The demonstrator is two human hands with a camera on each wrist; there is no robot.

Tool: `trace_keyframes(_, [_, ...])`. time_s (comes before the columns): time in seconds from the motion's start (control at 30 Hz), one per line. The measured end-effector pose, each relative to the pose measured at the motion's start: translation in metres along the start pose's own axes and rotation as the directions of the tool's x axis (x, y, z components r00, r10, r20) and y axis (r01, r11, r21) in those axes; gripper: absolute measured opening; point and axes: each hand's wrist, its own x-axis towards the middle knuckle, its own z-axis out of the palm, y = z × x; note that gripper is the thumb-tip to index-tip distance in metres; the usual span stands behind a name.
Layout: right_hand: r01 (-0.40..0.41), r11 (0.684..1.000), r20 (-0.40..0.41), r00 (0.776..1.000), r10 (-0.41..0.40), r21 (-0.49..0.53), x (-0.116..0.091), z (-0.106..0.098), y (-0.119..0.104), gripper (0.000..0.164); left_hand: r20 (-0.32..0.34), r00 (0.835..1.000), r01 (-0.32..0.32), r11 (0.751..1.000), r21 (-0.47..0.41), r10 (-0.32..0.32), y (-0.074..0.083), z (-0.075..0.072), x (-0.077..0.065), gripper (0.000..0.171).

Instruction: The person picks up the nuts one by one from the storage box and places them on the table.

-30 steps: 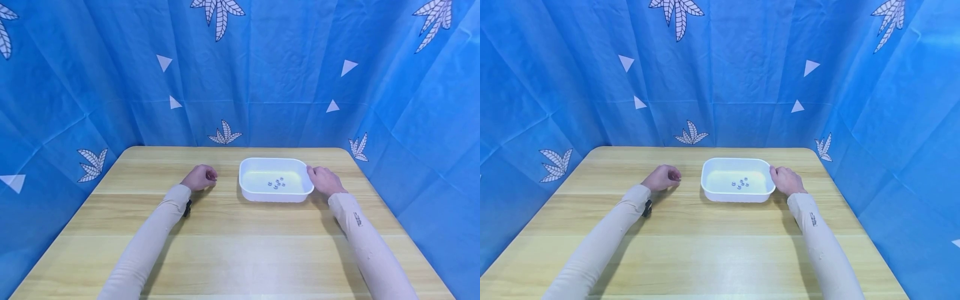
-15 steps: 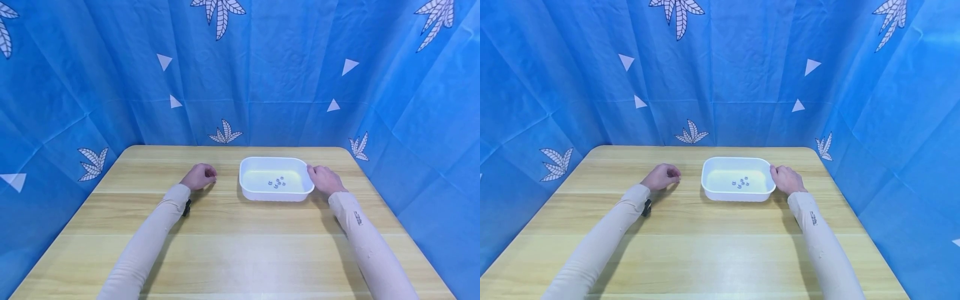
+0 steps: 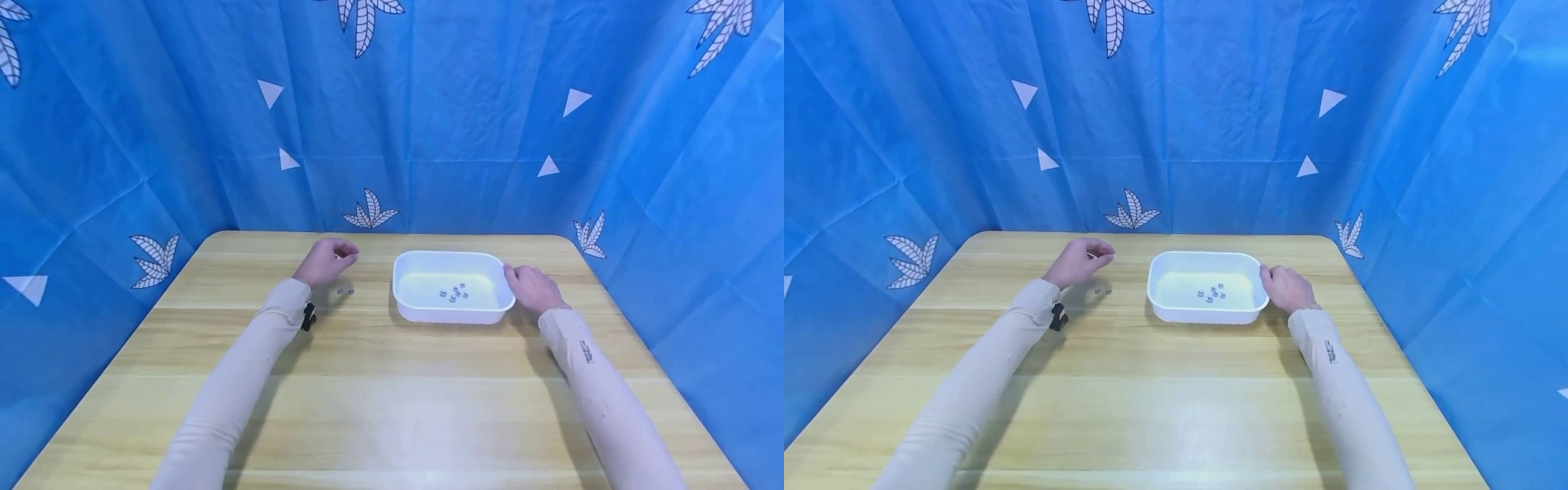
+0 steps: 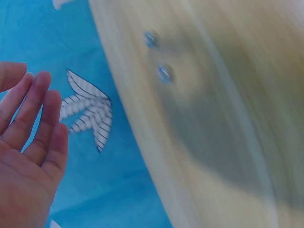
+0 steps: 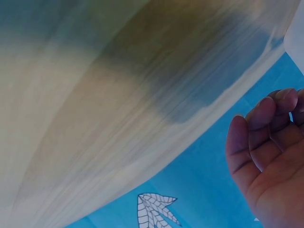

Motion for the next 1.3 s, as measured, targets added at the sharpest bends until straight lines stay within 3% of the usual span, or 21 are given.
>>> trace_keyframes(0.5, [0.006,1.000,-0.025,1.000,-0.006,-0.010,0.002,-0.001,0.001,0.078,0.028,0.994,-0.105,0.988,-0.116,0.109,0.055,0.031,0.010,0.027])
trace_keyframes(0.73, [0.008,1.000,-0.027,1.000,-0.008,0.001,0.001,-0.001,0.001,0.077,0.079,0.989,-0.113,0.983,-0.148,0.125,0.069,0.054,0.019,0.030])
trace_keyframes(0.93, [0.015,1.000,-0.033,0.999,-0.015,0.009,0.000,0.000,0.000,0.072,0.128,0.984,-0.104,0.987,-0.124,0.120,0.080,0.071,0.018,0.028])
trace_keyframes(1.3, [0.015,1.000,-0.028,0.999,-0.015,0.002,-0.002,-0.001,0.000,0.076,0.216,0.966,-0.125,0.988,-0.093,0.143,0.089,0.097,0.020,0.030])
